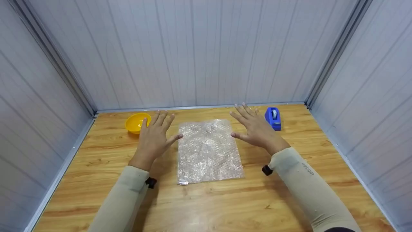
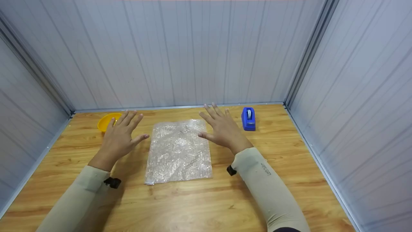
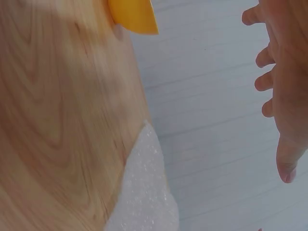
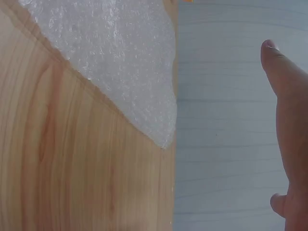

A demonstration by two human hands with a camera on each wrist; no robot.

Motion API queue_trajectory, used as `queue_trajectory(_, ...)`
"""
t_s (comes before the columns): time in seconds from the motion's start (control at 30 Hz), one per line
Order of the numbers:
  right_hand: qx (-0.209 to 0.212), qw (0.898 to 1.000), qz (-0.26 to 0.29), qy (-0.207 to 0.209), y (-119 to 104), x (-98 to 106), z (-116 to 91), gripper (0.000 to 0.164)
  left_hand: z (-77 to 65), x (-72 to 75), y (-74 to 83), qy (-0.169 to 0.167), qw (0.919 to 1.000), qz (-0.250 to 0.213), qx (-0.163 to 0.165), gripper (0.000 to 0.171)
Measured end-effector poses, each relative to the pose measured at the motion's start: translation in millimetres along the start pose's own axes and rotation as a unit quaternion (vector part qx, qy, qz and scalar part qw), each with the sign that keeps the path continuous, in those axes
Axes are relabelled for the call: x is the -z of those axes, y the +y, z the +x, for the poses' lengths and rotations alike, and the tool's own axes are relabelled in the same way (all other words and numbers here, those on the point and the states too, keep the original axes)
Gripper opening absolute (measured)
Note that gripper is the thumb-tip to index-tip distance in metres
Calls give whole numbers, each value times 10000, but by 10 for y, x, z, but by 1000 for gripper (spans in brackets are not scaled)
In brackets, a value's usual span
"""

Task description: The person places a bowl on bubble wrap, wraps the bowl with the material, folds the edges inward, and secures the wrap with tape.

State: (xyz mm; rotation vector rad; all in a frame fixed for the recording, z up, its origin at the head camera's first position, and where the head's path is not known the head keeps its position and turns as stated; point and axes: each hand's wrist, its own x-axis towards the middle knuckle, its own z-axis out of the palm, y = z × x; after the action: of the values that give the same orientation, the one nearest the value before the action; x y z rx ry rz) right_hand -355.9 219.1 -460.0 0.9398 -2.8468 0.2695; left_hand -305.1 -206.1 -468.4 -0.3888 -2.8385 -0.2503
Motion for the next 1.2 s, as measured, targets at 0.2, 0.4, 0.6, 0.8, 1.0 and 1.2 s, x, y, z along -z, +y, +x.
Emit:
queue_trajectory(0.2,-57,9995,82,-283,5,-94,-60,93,10,-2,-138,-67,9996,-191,183,95)
queue_trajectory(0.4,78,9960,368,-808,22,-143,-52,92,58,37,-473,-110,9953,-510,819,95)
queue_trajectory(0.6,230,9884,694,-1328,55,-237,-70,88,51,-4,-797,-102,9853,-956,1411,99)
queue_trajectory(0.8,302,9840,688,-1613,-9,-387,-100,77,18,-113,-1012,-71,9759,-1035,1922,92)
queue_trajectory(1.0,368,9802,839,-1753,-57,-459,-113,78,39,-215,-1142,-157,9578,-1465,2468,111)
queue_trajectory(1.2,241,9780,496,-2012,-82,-455,-157,81,119,-267,-1151,-150,9415,-1918,2768,132)
